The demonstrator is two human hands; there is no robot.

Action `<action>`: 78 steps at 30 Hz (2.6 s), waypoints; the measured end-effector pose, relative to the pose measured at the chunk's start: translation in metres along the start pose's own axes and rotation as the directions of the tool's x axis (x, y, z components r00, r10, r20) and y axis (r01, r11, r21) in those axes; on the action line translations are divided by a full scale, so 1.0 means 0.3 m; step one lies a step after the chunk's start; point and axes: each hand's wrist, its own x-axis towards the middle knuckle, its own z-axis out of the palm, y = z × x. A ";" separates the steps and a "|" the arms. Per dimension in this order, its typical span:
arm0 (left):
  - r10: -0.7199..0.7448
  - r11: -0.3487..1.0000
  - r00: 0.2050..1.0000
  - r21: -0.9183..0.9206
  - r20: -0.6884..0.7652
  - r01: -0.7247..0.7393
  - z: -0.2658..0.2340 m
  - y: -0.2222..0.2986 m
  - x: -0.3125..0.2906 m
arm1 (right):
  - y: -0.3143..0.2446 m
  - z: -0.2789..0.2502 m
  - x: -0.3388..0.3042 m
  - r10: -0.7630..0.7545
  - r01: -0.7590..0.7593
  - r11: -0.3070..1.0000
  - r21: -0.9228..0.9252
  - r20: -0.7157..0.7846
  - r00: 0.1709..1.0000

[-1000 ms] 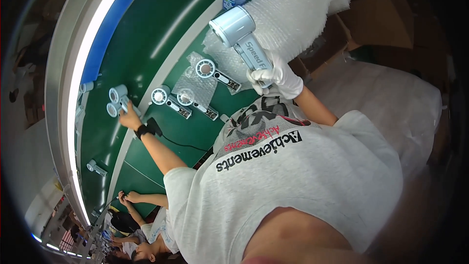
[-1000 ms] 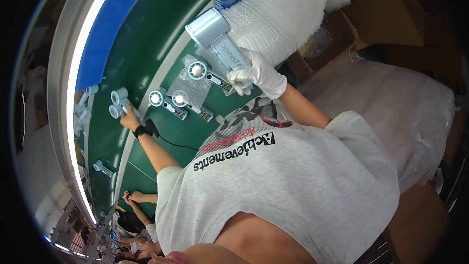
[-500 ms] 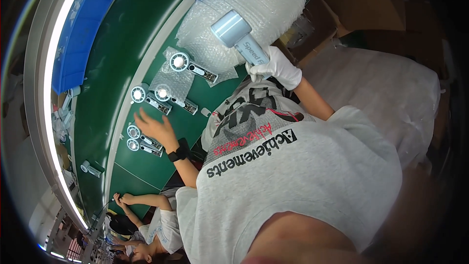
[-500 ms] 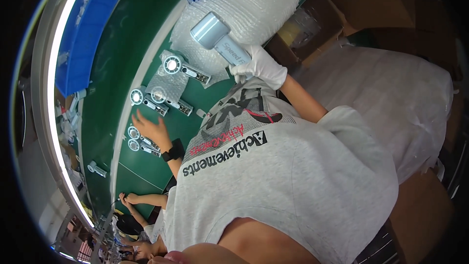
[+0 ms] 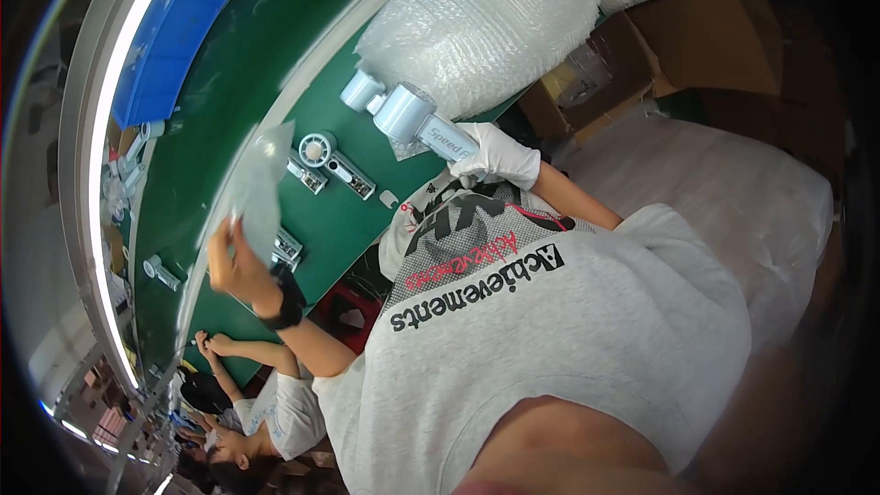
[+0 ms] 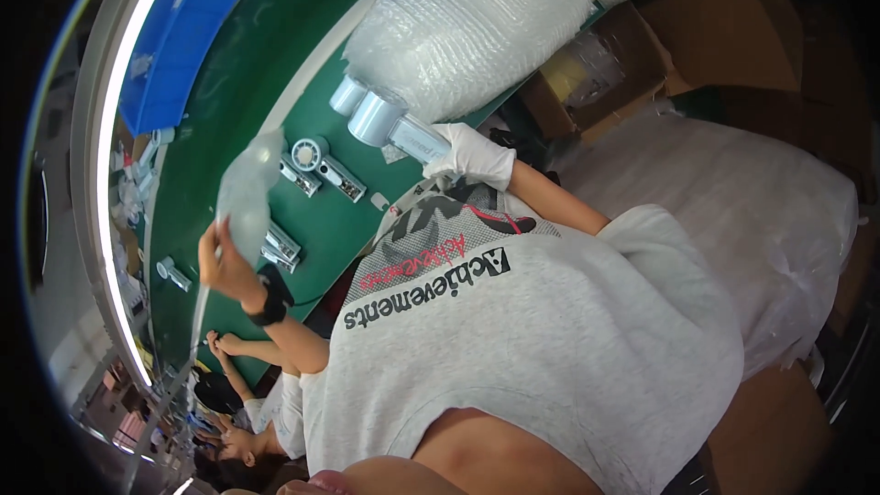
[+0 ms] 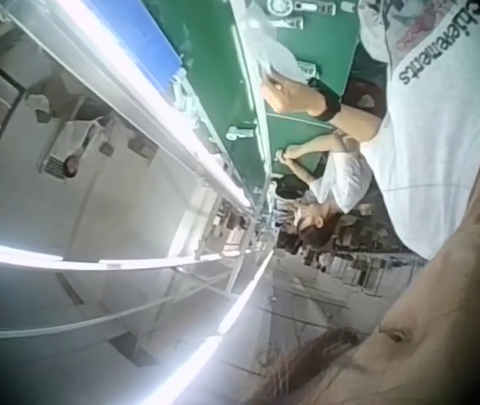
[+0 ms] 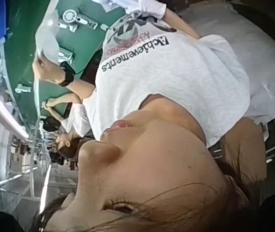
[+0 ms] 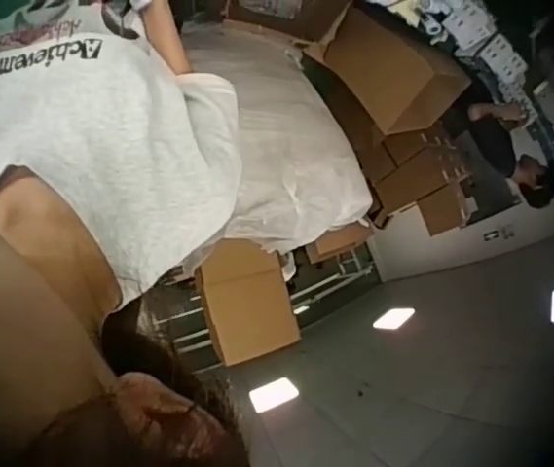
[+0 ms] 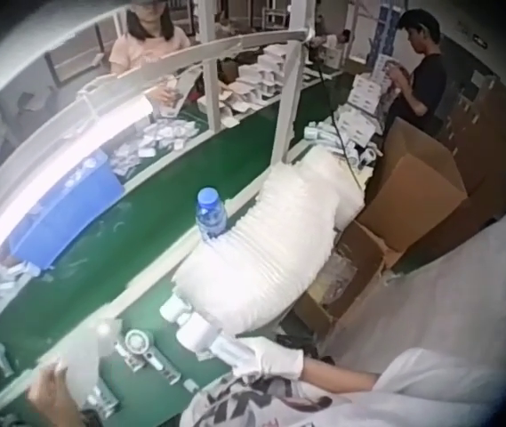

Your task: The person picks up a handheld fan, turns it over, and slides it into a bubble wrap sleeve. They then place the packaged fan on the table and repeat the process with several other fans.

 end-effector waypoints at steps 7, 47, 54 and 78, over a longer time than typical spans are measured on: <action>-0.394 0.902 0.909 0.248 0.137 0.354 0.125 0.067 -0.430 | -0.052 0.029 0.113 0.165 -0.118 0.976 -0.185 0.266 0.950; -0.698 0.690 0.547 -0.228 -0.463 0.687 0.235 0.286 -0.637 | 0.119 0.540 0.266 0.580 -0.174 0.737 -0.654 0.477 0.661; -0.843 0.407 0.136 -0.452 -0.520 0.794 0.293 0.305 -0.871 | 0.163 0.536 0.146 0.815 0.385 0.202 -0.901 0.372 0.444; -0.932 -0.292 0.239 -0.955 0.273 -0.046 0.485 -0.712 -1.082 | 0.082 0.582 0.221 0.580 0.643 -0.087 -0.761 0.487 0.654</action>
